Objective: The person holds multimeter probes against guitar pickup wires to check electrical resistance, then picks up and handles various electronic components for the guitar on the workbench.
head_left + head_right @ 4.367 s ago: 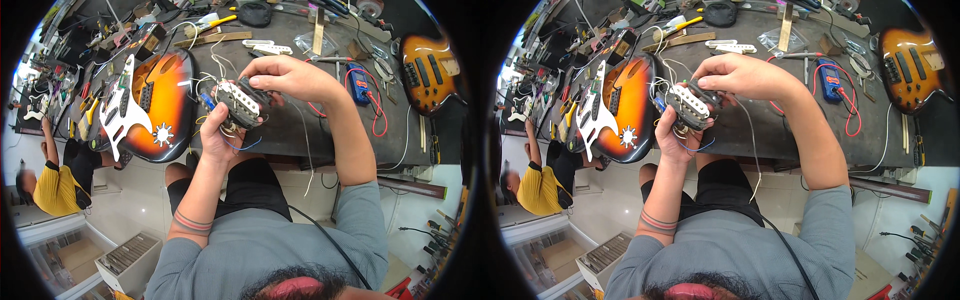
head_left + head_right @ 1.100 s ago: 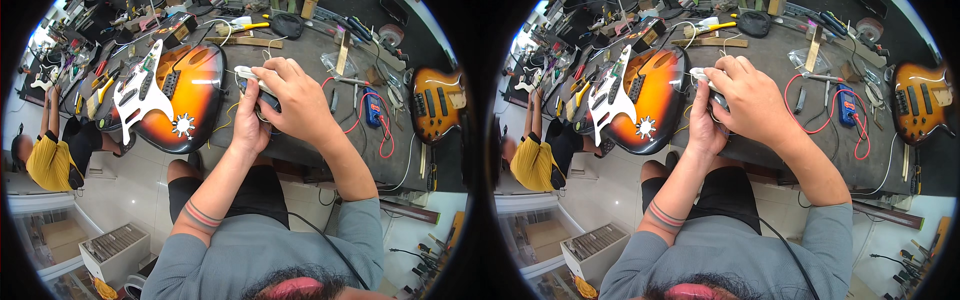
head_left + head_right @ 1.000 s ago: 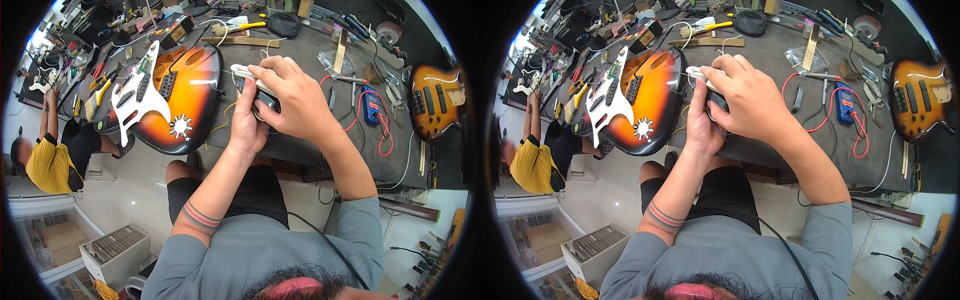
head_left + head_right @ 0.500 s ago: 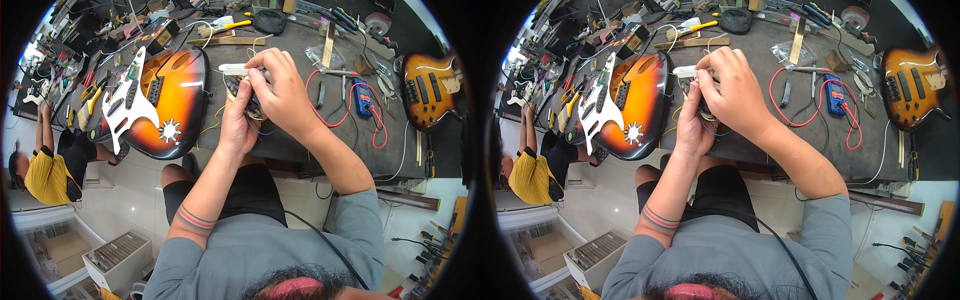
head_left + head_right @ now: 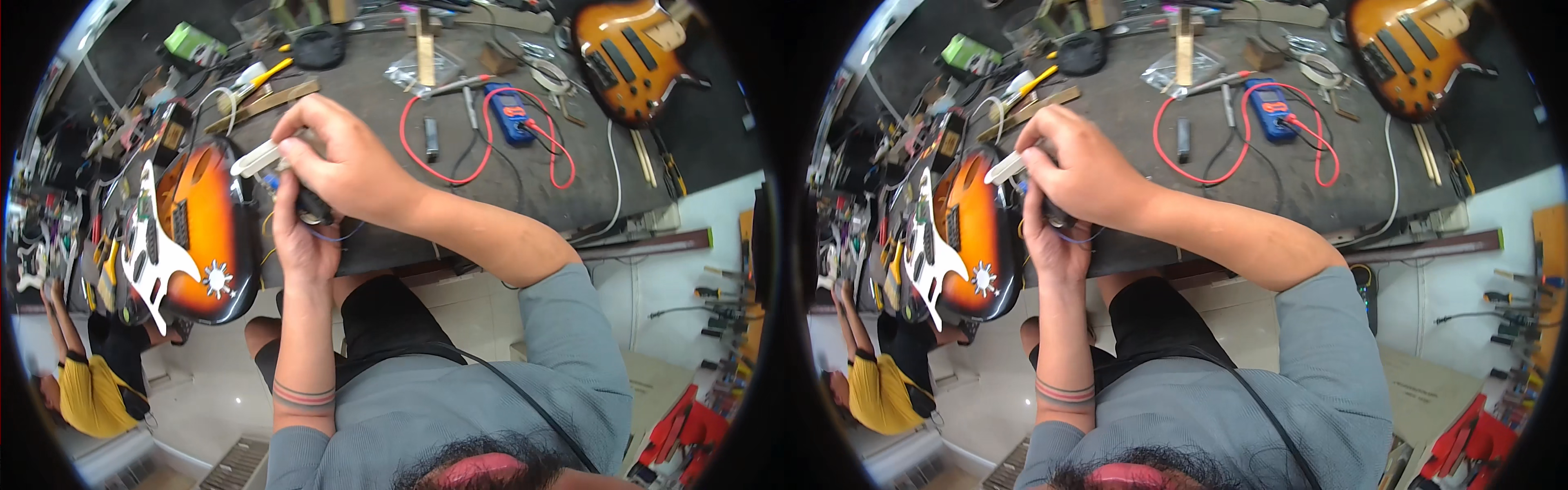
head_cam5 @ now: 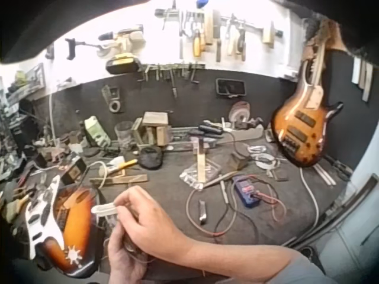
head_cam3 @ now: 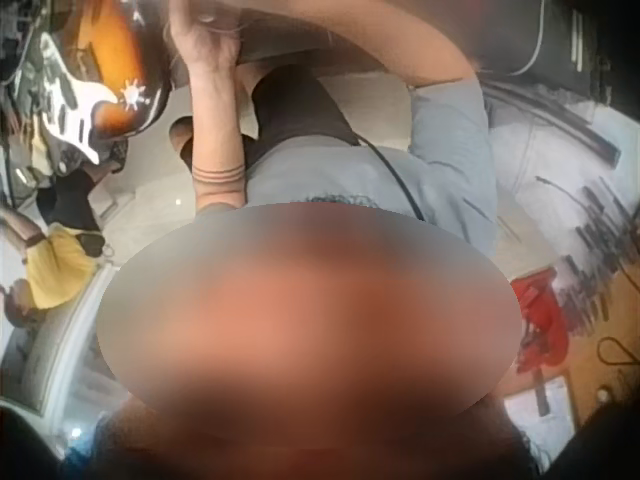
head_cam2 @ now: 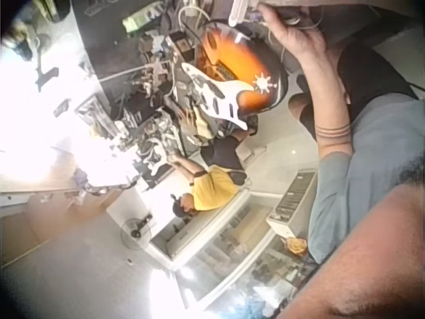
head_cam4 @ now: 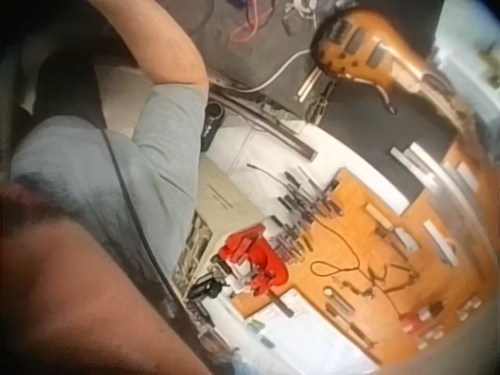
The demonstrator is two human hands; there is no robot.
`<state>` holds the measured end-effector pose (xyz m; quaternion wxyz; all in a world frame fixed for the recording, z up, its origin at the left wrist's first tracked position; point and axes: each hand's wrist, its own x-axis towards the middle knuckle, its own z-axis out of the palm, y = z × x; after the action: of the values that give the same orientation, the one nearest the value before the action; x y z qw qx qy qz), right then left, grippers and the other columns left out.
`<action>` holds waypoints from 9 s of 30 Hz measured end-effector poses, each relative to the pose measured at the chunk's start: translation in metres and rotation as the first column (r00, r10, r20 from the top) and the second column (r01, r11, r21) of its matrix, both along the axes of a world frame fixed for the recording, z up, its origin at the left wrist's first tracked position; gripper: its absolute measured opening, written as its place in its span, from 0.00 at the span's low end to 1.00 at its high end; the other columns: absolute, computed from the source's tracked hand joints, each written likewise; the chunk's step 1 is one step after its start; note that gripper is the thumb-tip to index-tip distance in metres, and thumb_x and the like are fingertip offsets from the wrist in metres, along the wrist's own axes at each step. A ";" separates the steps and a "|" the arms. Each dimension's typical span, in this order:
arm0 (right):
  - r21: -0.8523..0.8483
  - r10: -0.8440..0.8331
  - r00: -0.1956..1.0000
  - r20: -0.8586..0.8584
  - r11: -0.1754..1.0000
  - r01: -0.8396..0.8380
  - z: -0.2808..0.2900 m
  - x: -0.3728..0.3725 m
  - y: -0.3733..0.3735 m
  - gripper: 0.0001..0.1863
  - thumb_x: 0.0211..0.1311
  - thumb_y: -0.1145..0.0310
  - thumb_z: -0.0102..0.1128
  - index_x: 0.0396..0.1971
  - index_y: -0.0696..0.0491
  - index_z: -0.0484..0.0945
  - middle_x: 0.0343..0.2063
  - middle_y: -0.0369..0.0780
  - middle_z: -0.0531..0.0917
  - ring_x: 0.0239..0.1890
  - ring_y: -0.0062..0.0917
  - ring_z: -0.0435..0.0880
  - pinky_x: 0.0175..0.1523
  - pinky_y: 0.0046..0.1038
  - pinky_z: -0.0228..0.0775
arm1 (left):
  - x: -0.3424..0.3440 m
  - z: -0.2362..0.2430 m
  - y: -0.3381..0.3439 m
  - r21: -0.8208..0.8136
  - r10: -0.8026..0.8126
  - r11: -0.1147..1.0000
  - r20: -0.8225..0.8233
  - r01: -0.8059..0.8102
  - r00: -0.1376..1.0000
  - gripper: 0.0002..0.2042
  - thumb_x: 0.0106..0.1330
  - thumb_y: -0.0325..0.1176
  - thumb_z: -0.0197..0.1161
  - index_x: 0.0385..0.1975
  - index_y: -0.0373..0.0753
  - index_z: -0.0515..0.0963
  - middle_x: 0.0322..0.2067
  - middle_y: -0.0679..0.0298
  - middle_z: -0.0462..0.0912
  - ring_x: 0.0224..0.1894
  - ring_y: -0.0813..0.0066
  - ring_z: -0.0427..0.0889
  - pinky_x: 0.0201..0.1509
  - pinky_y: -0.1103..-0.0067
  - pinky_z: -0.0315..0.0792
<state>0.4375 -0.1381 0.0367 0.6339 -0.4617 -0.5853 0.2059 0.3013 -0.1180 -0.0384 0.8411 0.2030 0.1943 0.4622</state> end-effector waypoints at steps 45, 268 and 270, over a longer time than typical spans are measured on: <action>0.001 0.199 0.722 -0.663 0.964 -0.264 0.005 0.014 0.010 0.10 0.83 0.69 0.57 0.55 0.57 0.76 0.52 0.42 0.83 0.60 0.28 0.84 0.69 0.32 0.79 | 0.004 0.024 -0.006 -0.055 -0.163 0.985 0.067 0.166 0.984 0.26 0.82 0.49 0.57 0.70 0.38 0.70 0.64 0.51 0.82 0.65 0.53 0.84 0.70 0.48 0.80; 0.105 -0.560 -0.161 0.812 -0.132 0.986 -0.054 0.544 -0.482 0.22 0.69 0.56 0.67 0.57 0.51 0.85 0.57 0.44 0.86 0.58 0.44 0.86 0.63 0.42 0.78 | 0.249 0.031 -0.188 0.732 0.298 -0.329 -0.519 0.597 0.801 0.14 0.58 0.29 0.73 0.44 0.37 0.81 0.51 0.58 0.81 0.55 0.55 0.78 0.57 0.63 0.72; 0.118 -0.519 -0.149 0.841 -0.093 0.989 -0.055 0.546 -0.472 0.24 0.69 0.55 0.67 0.60 0.50 0.84 0.60 0.43 0.85 0.61 0.43 0.84 0.66 0.42 0.77 | 0.247 0.035 -0.187 0.731 0.300 -0.311 -0.531 0.607 0.793 0.14 0.58 0.27 0.72 0.43 0.35 0.81 0.50 0.57 0.81 0.55 0.53 0.78 0.60 0.62 0.73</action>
<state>0.9835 -0.6103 -0.0183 0.1345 -0.9304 -0.1887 -0.2840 0.5485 -0.3051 -0.0037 0.2837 0.9342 -0.0586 0.2081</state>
